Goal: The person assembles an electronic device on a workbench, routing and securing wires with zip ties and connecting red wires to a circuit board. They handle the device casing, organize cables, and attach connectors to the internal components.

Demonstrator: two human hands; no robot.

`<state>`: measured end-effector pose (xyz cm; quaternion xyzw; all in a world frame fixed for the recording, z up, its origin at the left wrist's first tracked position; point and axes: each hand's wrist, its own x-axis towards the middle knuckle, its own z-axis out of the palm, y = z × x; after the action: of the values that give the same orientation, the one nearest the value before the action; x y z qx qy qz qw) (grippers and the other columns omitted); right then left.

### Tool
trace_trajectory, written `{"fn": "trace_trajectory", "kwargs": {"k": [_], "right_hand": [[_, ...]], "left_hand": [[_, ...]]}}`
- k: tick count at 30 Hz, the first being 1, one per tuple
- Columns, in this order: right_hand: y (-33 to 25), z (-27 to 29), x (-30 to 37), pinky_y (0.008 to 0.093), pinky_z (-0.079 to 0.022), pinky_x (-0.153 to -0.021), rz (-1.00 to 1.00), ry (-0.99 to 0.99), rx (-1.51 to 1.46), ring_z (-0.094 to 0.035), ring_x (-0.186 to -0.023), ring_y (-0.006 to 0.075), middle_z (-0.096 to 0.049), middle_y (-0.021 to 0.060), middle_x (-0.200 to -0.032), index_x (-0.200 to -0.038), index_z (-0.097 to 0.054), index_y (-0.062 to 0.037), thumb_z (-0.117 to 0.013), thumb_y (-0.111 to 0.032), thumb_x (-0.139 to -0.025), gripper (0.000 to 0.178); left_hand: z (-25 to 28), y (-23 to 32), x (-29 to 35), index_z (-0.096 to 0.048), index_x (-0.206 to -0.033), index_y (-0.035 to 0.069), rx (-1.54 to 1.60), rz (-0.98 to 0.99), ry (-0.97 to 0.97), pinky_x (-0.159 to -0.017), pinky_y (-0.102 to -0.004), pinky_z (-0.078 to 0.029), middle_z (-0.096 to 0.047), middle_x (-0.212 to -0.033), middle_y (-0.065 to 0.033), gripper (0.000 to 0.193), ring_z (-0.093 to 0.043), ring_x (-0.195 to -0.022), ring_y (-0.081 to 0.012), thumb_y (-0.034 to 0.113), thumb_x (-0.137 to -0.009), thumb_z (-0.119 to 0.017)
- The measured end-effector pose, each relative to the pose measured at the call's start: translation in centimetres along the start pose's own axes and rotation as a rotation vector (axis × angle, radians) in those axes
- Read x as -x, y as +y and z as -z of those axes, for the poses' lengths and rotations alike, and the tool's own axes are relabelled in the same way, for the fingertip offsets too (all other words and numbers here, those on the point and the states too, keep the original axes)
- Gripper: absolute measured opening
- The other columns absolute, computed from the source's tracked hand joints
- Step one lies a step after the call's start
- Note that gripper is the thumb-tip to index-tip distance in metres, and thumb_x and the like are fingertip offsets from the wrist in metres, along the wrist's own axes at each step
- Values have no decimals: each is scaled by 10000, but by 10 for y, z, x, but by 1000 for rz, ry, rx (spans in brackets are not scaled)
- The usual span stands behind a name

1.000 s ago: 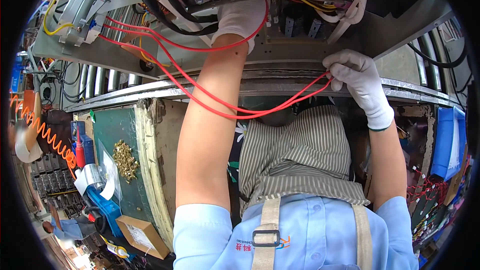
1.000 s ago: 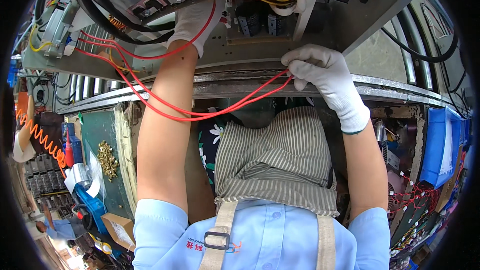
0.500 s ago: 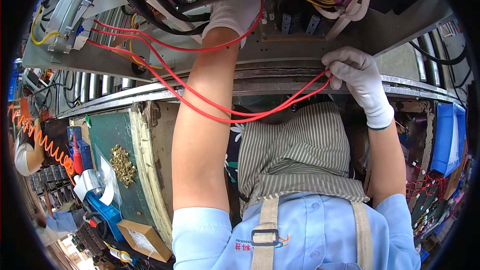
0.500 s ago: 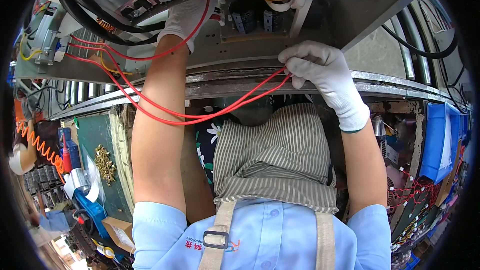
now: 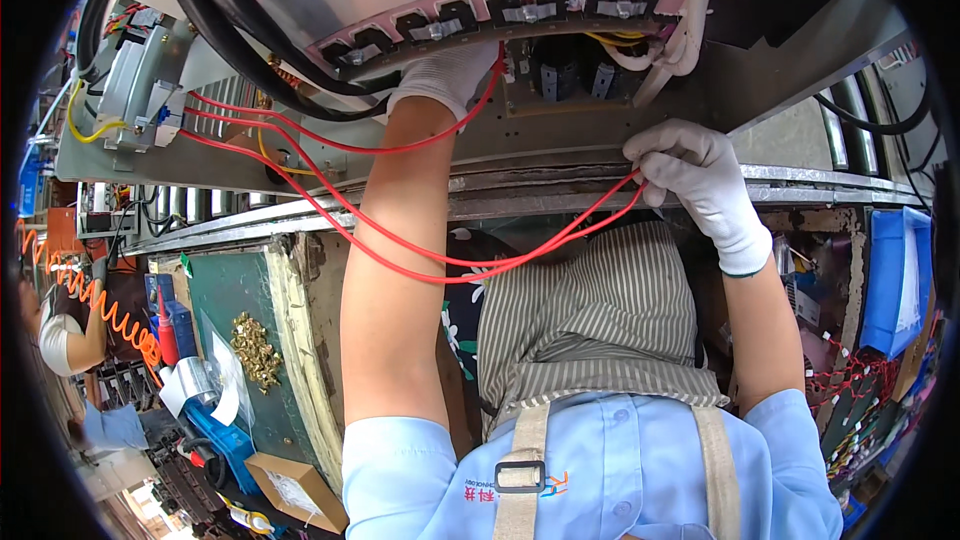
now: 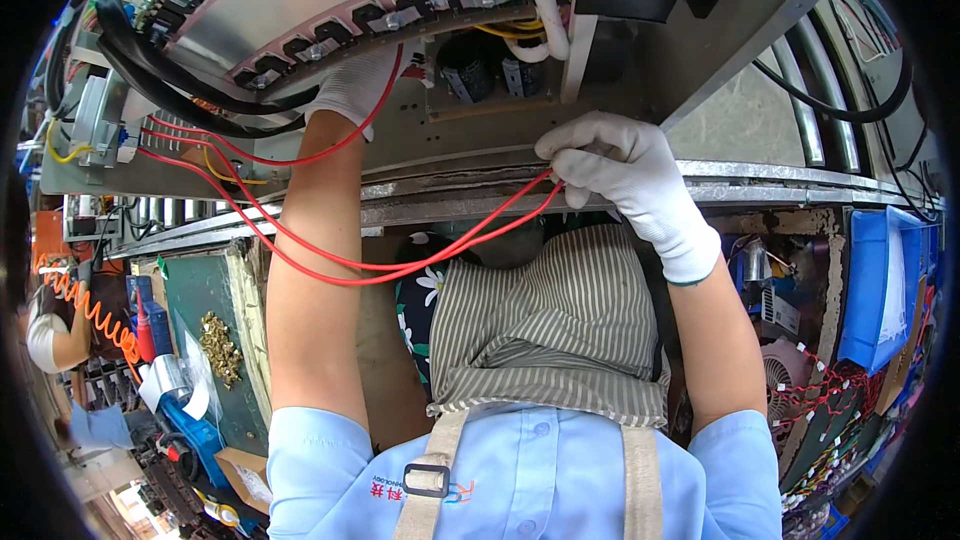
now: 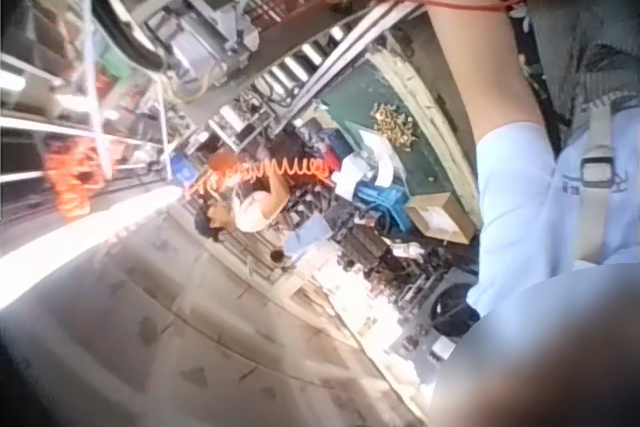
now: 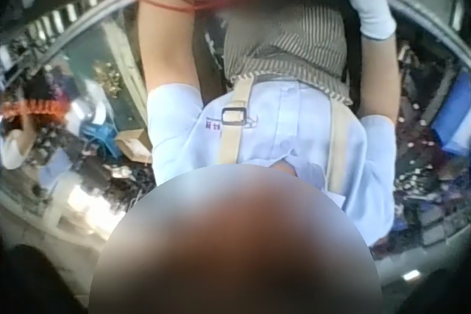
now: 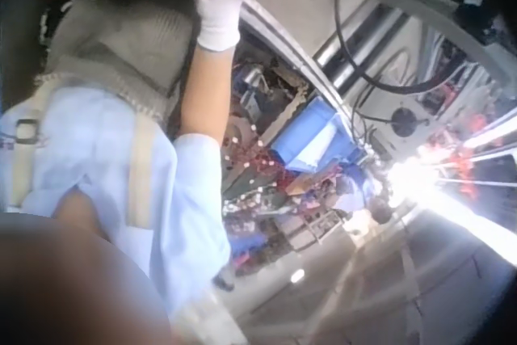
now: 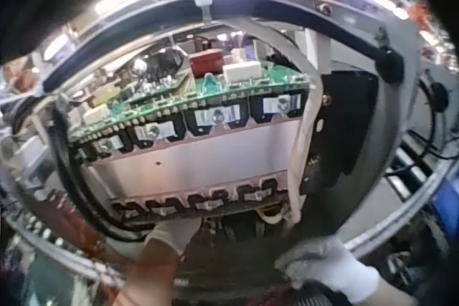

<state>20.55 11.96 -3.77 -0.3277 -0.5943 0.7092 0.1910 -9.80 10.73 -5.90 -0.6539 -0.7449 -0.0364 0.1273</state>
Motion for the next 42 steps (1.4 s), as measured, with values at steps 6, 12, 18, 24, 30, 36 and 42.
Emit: {"fn": "trace_trajectory", "kwargs": {"k": [6,12,18,24,30,36,42], "right_hand": [[2,4,0,206,-514,-607,-14,-22,-29,-591,-621,65,-637,20,-775,-1034,-685,39,-640,-55,-899,171],[-2,4,3,201,-510,-614,-58,-8,-17,-592,-626,61,-638,10,-784,-1034,-690,31,-650,-77,-902,175],[1,7,1,213,-522,-684,9,-55,-78,-630,-675,78,-667,46,-841,-1085,-671,37,-636,-97,-926,211],[18,9,9,270,-556,-681,85,-148,-586,-668,-693,133,-689,131,-940,-1187,-598,69,-595,-101,-968,277],[27,-4,7,274,-548,-630,102,-234,-609,-655,-693,141,-673,127,-939,-1172,-558,69,-601,-145,-976,294],[18,-14,3,257,-513,-589,7,-252,-491,-611,-641,121,-638,83,-841,-1089,-563,51,-606,-193,-977,272],[7,-12,-4,231,-357,-451,-103,-275,-431,-420,-451,70,-549,26,-628,-948,-585,-13,-563,-195,-1001,191]], "left_hand": [[22,11,-3,-656,-1123,165,-35,50,-6,-897,-517,-485,-661,-1138,-136,318,-624,-1059,-355,378,-947,-500],[41,12,0,-666,-1089,172,161,79,97,-888,-471,-487,-655,-1103,-110,319,-623,-1005,-309,411,-915,-545],[-10,22,9,-658,-1109,97,82,85,390,-937,-497,-455,-656,-1115,-173,313,-600,-1074,-371,313,-939,-508],[43,75,72,-661,-1092,45,326,147,514,-781,-414,-521,-685,-973,-150,239,-656,-905,-350,153,-882,-624],[92,113,110,-657,-1144,31,996,-114,59,-738,-353,-486,-653,-869,-116,308,-624,-805,-262,142,-859,-693],[80,110,121,-683,-1104,46,873,-196,242,-788,-361,-545,-707,-952,-144,252,-681,-890,-299,117,-862,-681],[93,103,109,-703,-983,66,717,-86,124,-741,-373,-545,-701,-907,-116,179,-677,-854,-305,190,-856,-682]]}}
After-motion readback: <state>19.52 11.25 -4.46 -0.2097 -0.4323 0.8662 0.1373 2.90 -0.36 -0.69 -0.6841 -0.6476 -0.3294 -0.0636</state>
